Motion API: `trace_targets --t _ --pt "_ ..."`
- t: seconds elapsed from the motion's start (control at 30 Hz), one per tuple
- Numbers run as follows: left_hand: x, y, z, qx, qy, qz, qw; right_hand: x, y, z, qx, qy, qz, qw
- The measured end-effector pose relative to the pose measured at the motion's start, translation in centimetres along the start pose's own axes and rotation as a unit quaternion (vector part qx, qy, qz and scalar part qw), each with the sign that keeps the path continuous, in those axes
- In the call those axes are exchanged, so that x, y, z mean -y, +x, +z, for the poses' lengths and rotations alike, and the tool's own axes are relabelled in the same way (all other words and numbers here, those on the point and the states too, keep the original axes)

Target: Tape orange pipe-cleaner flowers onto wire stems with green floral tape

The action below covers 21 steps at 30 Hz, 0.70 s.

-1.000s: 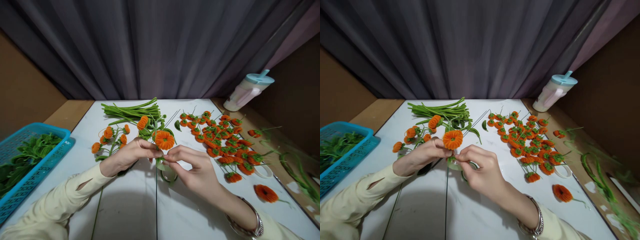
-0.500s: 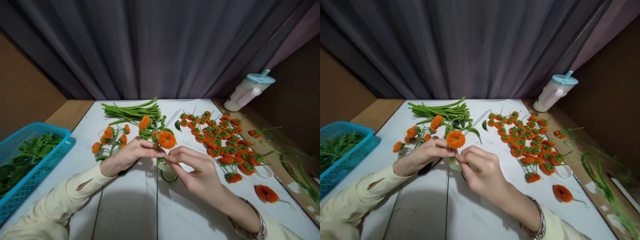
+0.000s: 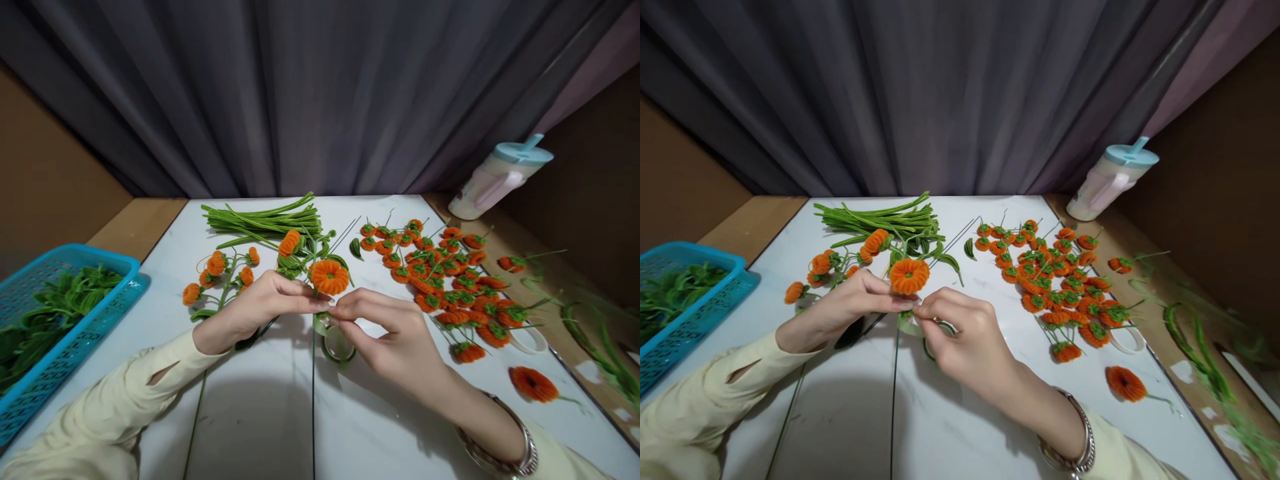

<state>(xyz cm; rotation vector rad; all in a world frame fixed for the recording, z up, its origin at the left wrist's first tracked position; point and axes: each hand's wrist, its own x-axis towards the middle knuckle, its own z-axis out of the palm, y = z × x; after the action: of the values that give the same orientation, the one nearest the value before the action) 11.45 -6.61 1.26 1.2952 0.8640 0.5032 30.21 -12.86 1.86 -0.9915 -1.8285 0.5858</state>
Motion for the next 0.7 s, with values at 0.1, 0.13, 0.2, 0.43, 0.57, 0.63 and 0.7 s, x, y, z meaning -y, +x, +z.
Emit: trace_targets --t 0.1,0.13,0.2,0.43,0.57,0.63,0.7 --pt "-0.07 -0.04 -0.11 -0.001 0.004 0.005 1.0 -0.03 0.04 -0.01 0.003 0.004 0.007 1.0" --pt "-0.06 -0.06 -0.16 -0.002 0.008 0.005 1.0 -0.05 0.05 0.0 0.004 0.005 0.01 1.0" --pt "-0.01 -0.1 -0.29 -0.009 0.026 0.003 1.0 -0.1 0.05 0.03 0.005 0.006 0.013 1.0" --pt "-0.11 -0.2 -0.48 -0.001 0.075 0.015 0.997 -0.24 -0.05 0.07 0.005 0.01 0.012 1.0" --pt "-0.15 -0.17 -0.53 0.002 0.079 0.02 0.997 -0.21 0.07 -0.07 0.014 0.009 0.018 1.0" --pt "-0.14 -0.14 -0.55 0.002 0.075 0.02 0.997 -0.2 0.18 -0.12 0.021 0.012 0.03 0.999" --pt "-0.17 -0.12 -0.53 0.001 0.069 0.021 0.997 -0.18 0.29 -0.14 0.028 0.02 0.047 0.998"
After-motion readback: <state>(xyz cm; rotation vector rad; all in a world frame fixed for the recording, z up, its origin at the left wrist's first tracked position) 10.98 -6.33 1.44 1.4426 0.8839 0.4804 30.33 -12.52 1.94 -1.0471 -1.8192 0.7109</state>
